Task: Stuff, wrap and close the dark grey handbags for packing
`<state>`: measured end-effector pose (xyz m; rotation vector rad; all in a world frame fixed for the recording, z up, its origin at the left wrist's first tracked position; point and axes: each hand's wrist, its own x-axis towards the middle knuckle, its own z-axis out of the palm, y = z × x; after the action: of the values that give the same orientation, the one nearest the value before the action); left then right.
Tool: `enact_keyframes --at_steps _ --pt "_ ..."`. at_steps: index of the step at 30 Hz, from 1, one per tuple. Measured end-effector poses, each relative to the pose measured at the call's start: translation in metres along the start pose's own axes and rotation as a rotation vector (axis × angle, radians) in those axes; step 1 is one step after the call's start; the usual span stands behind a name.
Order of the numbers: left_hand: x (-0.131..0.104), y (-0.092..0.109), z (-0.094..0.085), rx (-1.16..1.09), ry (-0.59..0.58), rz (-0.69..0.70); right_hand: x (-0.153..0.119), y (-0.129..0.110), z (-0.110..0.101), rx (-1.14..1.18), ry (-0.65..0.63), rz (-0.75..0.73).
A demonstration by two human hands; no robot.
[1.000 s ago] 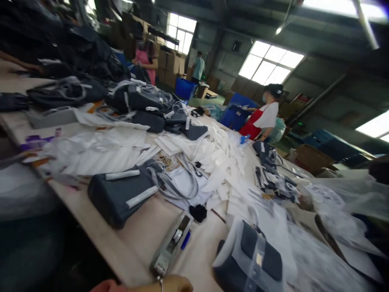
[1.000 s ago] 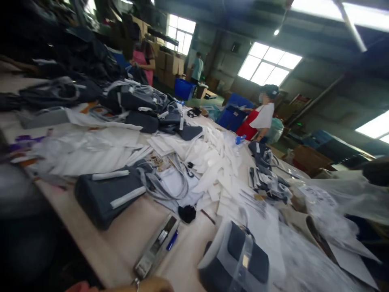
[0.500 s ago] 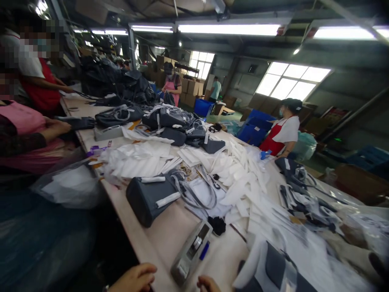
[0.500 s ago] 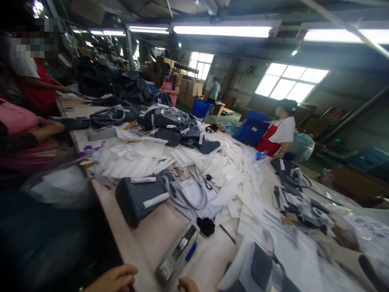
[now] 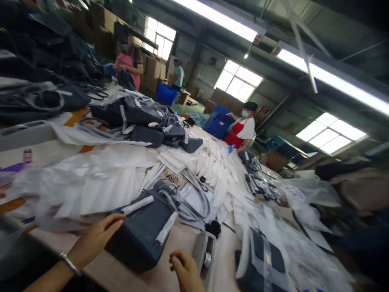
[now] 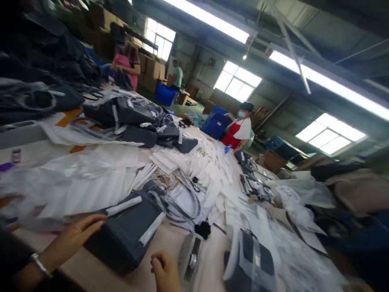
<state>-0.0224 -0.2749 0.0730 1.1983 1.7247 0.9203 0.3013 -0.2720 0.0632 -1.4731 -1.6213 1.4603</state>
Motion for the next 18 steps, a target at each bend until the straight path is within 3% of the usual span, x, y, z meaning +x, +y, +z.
enact_keyframes --at_steps 5,10,14,18 --pt "0.058 0.011 -0.017 0.165 -0.109 0.172 0.044 -0.054 0.023 -0.179 0.179 -0.044" --pt "0.089 0.03 -0.009 0.238 -0.211 0.319 0.074 -0.064 0.02 -0.429 0.299 -0.097" --pt "0.079 0.034 -0.004 0.186 -0.297 0.322 0.1 -0.044 -0.003 -0.814 0.244 -0.09" --pt "0.043 0.022 -0.008 0.117 -0.316 0.167 0.122 -0.023 -0.027 -1.133 0.153 -0.01"
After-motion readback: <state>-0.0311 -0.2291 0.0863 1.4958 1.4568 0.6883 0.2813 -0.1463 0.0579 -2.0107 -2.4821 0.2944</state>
